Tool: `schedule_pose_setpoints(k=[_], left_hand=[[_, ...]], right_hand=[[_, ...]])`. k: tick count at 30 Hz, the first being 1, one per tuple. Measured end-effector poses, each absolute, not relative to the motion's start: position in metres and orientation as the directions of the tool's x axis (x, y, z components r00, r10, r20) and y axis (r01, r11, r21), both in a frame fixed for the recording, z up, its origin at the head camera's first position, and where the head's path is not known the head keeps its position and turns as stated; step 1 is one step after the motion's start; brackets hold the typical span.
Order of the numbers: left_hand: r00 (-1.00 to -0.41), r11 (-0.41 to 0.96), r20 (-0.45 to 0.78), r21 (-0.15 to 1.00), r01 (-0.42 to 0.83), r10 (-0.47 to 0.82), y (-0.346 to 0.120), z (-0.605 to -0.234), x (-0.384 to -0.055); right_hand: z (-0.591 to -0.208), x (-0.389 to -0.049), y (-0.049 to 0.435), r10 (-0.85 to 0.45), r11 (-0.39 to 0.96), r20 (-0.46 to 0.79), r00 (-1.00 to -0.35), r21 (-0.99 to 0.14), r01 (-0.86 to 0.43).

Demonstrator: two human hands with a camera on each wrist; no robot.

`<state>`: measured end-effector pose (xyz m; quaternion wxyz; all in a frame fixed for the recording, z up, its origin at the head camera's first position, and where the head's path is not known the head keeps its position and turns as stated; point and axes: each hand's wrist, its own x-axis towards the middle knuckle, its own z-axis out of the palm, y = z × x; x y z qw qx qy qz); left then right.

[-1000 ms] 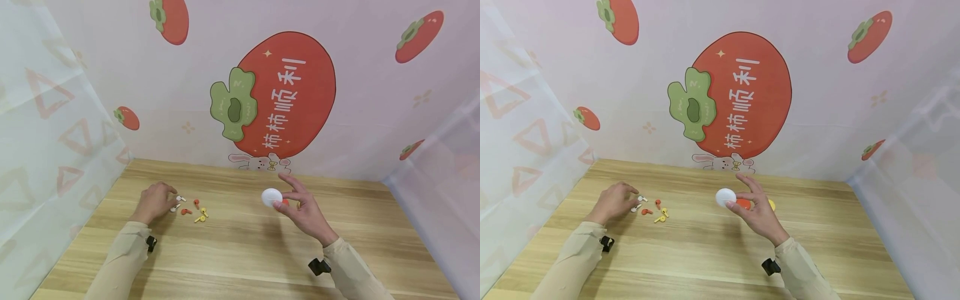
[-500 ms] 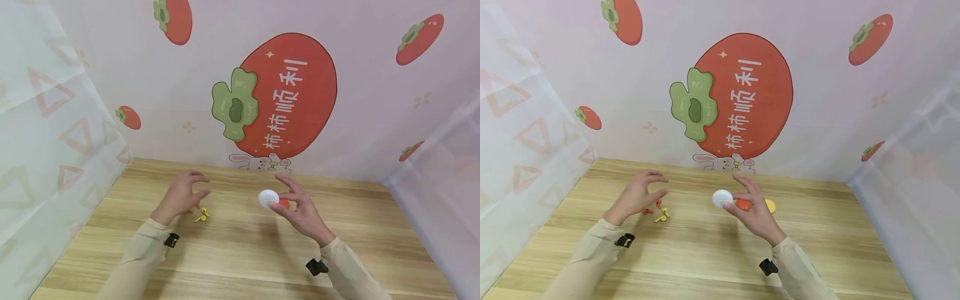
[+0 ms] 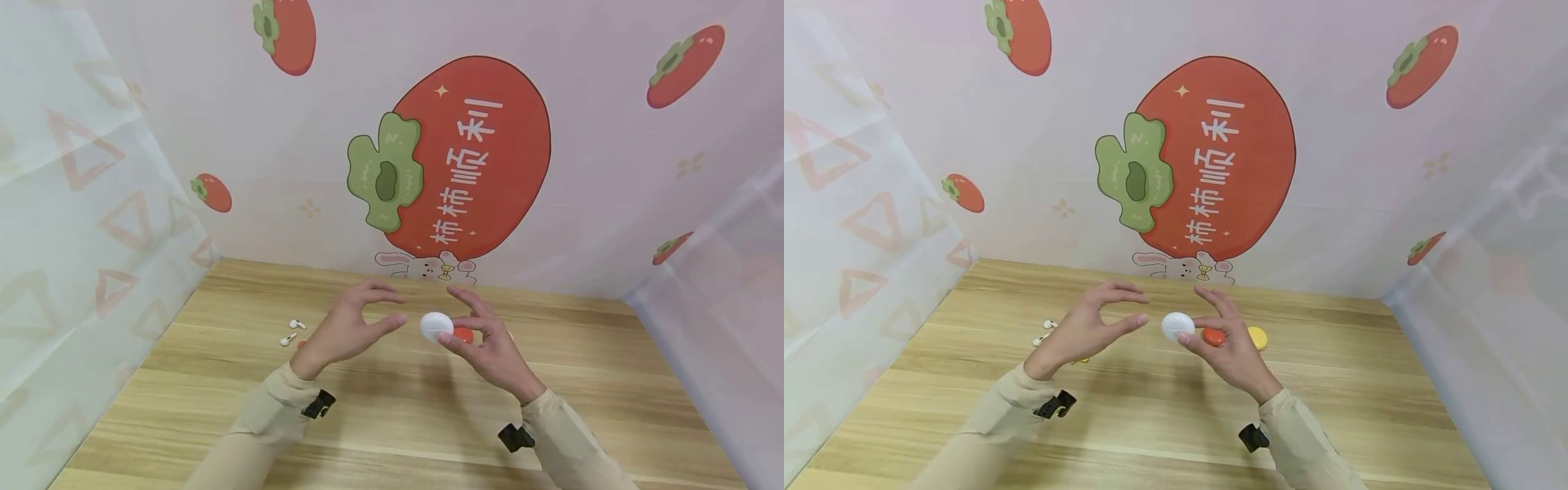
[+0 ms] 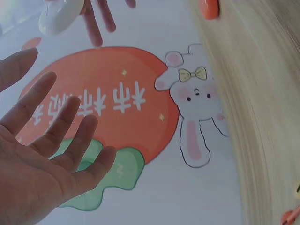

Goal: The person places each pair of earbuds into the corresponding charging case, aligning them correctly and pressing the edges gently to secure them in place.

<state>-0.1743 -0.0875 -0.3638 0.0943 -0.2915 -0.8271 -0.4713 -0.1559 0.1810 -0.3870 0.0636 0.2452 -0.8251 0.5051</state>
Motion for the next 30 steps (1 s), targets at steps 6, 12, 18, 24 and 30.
schedule_pose_setpoints(k=[6,12,18,24,30], left_hand=[[-0.809,0.360,0.407,0.744,0.563,0.424,-0.073,-0.361,-0.171],[-0.813,0.367,0.359,0.757,0.541,0.458,-0.064,-0.357,-0.167],[-0.804,0.367,0.351,0.752,0.548,0.480,-0.057,-0.357,-0.167],[-0.812,0.345,0.346,0.775,0.529,0.470,-0.054,-0.356,-0.167],[-0.824,0.335,0.343,0.791,0.512,0.451,-0.050,-0.354,-0.166]], right_hand=[[-0.387,-0.155,0.180,-0.343,0.378,0.343,-0.874,-0.802,-0.463],[-0.388,-0.156,0.179,-0.356,0.365,0.360,-0.862,-0.796,-0.483],[-0.389,-0.156,0.180,-0.371,0.349,0.373,-0.851,-0.793,-0.500],[-0.390,-0.156,0.181,-0.373,0.348,0.365,-0.853,-0.797,-0.494],[-0.390,-0.156,0.182,-0.369,0.349,0.369,-0.853,-0.796,-0.495]])
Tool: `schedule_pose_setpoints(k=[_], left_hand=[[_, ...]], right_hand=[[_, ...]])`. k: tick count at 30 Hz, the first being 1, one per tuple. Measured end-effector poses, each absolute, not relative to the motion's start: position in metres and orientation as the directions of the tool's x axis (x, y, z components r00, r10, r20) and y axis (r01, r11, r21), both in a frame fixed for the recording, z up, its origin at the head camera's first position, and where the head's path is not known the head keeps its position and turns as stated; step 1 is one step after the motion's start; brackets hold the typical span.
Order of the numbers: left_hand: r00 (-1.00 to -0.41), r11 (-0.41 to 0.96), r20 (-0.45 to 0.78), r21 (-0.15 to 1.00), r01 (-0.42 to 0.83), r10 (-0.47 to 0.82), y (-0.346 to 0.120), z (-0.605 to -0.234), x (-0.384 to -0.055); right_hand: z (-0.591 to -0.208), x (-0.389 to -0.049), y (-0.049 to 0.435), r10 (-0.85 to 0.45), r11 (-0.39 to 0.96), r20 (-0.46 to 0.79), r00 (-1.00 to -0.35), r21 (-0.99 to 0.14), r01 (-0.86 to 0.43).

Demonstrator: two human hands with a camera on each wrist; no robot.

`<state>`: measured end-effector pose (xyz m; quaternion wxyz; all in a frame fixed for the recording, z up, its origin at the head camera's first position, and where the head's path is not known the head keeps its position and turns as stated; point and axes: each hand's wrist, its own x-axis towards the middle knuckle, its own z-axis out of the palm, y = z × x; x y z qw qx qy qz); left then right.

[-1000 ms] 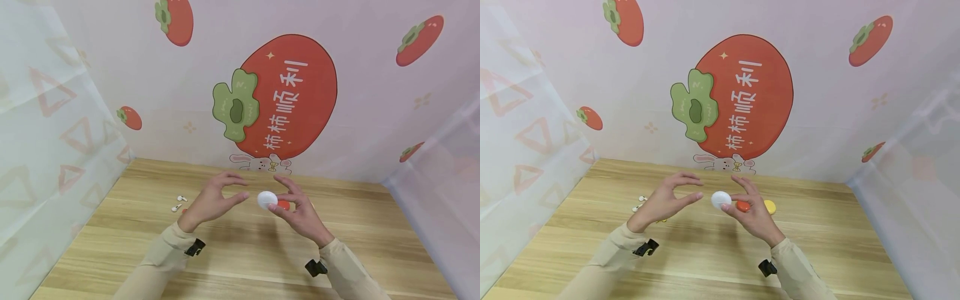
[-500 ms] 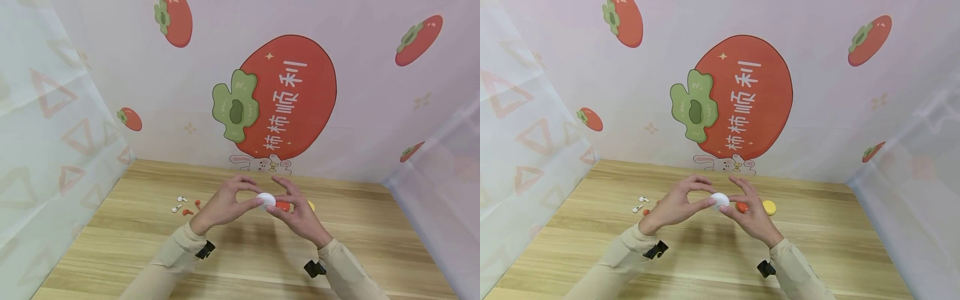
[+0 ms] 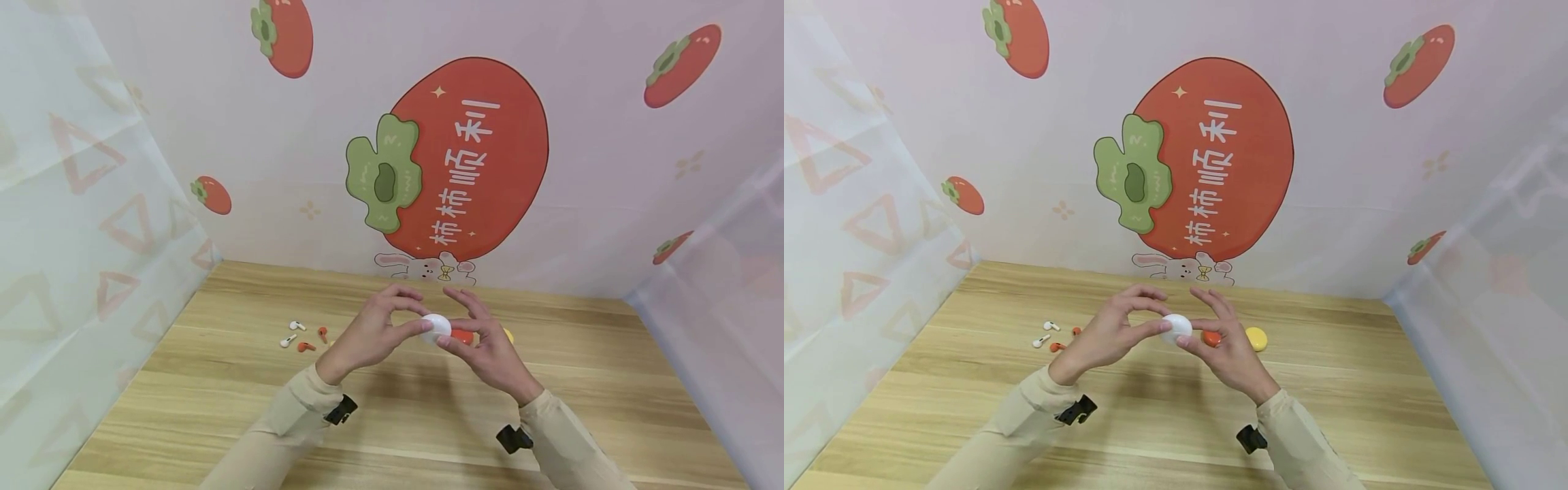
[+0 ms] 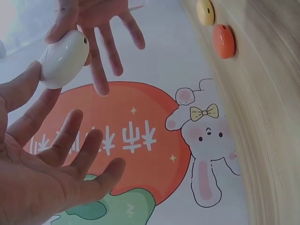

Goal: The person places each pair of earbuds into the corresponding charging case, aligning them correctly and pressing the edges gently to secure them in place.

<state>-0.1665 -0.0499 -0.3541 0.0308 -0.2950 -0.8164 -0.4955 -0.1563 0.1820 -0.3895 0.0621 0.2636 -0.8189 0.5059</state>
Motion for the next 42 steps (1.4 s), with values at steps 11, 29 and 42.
schedule_pose_setpoints(k=[11,29,42], left_hand=[[-0.843,0.328,0.334,0.811,0.485,0.421,-0.0454,-0.3510,-0.1654],[-0.814,0.312,0.392,0.782,0.540,0.429,-0.0441,-0.3499,-0.1647],[-0.818,0.317,0.386,0.784,0.534,0.426,-0.0433,-0.3497,-0.1647]], right_hand=[[-0.3893,-0.1572,0.1819,-0.349,0.369,0.377,-0.858,-0.787,-0.495],[-0.3833,-0.1535,0.1812,-0.322,0.331,0.358,-0.876,-0.825,-0.459],[-0.3839,-0.1523,0.1821,-0.318,0.341,0.370,-0.873,-0.814,-0.470]])
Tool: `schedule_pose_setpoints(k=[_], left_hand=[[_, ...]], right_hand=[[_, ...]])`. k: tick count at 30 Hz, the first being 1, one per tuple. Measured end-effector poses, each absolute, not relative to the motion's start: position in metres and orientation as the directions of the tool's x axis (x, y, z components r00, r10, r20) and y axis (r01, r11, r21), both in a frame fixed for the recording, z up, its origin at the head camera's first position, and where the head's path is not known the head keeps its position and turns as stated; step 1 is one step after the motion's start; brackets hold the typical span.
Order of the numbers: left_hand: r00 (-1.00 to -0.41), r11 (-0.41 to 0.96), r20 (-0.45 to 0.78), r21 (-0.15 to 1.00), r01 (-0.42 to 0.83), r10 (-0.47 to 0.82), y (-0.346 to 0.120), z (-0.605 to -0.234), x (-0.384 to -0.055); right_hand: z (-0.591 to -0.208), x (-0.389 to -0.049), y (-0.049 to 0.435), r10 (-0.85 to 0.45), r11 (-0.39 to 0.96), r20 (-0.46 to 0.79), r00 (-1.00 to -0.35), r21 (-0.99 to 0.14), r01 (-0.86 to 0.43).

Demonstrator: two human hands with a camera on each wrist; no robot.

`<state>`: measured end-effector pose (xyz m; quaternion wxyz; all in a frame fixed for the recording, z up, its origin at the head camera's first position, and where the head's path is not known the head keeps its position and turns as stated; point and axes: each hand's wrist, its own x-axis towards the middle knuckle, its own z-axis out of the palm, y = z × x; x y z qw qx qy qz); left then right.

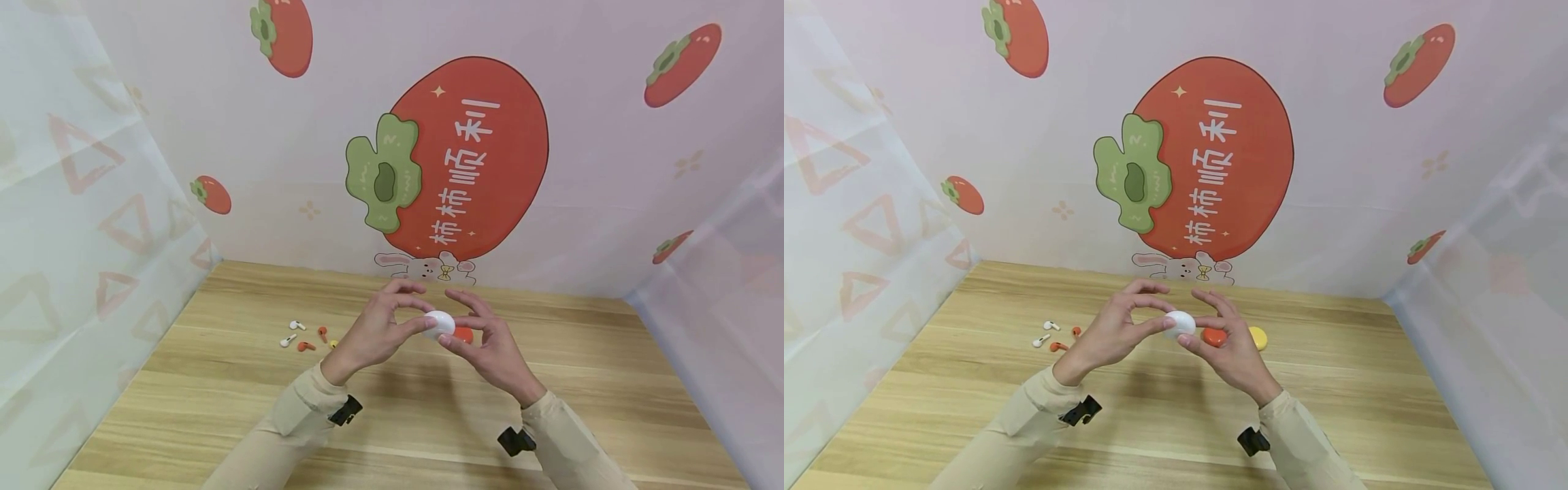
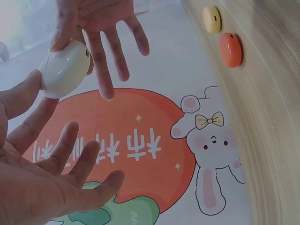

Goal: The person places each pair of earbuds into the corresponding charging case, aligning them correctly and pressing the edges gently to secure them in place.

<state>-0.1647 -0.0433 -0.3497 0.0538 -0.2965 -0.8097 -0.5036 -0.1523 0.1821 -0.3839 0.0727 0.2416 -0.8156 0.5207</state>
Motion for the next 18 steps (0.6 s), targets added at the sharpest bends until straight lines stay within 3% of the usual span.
schedule_pose_setpoints(k=[18], left_hand=[[-0.852,0.345,0.319,0.811,0.472,0.416,-0.0400,-0.3467,-0.1673]], right_hand=[[-0.3873,-0.1555,0.1829,-0.314,0.344,0.411,-0.856,-0.791,-0.506]])
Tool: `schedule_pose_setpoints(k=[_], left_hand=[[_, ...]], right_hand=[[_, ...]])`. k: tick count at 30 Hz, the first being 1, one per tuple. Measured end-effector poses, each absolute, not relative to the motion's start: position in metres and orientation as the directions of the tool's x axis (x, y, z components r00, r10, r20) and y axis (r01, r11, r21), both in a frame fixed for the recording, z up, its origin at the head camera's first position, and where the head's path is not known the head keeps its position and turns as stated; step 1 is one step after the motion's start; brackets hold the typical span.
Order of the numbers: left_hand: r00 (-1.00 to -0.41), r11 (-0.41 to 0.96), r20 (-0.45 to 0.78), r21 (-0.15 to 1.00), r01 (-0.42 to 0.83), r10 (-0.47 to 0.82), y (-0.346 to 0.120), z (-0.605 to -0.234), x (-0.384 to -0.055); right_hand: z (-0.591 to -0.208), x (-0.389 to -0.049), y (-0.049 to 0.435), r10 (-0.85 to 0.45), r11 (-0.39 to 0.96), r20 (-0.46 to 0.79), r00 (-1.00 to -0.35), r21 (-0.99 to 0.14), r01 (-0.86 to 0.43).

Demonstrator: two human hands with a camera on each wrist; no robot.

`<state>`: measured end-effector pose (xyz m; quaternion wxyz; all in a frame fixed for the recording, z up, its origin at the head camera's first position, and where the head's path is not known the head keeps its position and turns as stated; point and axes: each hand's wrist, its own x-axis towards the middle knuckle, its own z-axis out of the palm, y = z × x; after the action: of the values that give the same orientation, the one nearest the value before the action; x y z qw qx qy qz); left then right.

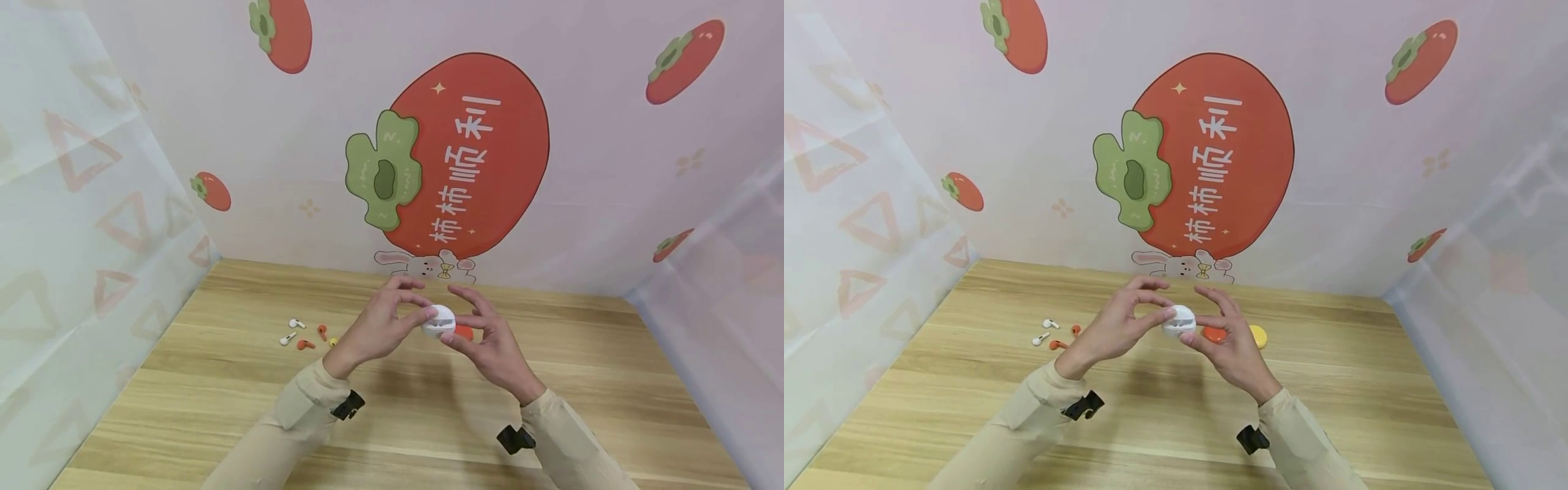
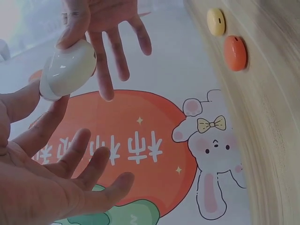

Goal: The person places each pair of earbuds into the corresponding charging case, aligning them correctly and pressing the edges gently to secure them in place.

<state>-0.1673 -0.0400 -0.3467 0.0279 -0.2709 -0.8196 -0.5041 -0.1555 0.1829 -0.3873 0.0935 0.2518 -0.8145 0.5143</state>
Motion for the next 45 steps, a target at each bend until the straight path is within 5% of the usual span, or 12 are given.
schedule_pose_setpoints(k=[12,45], left_hand=[[-0.900,0.386,0.213,0.848,0.364,0.380,-0.038,-0.348,-0.172],[-0.926,0.434,0.261,0.826,0.360,0.273,-0.093,-0.359,-0.181]], right_hand=[[-0.389,-0.158,0.181,-0.296,0.340,0.403,-0.866,-0.803,-0.490],[-0.394,-0.158,0.189,-0.261,0.341,0.383,-0.886,-0.822,-0.456]])
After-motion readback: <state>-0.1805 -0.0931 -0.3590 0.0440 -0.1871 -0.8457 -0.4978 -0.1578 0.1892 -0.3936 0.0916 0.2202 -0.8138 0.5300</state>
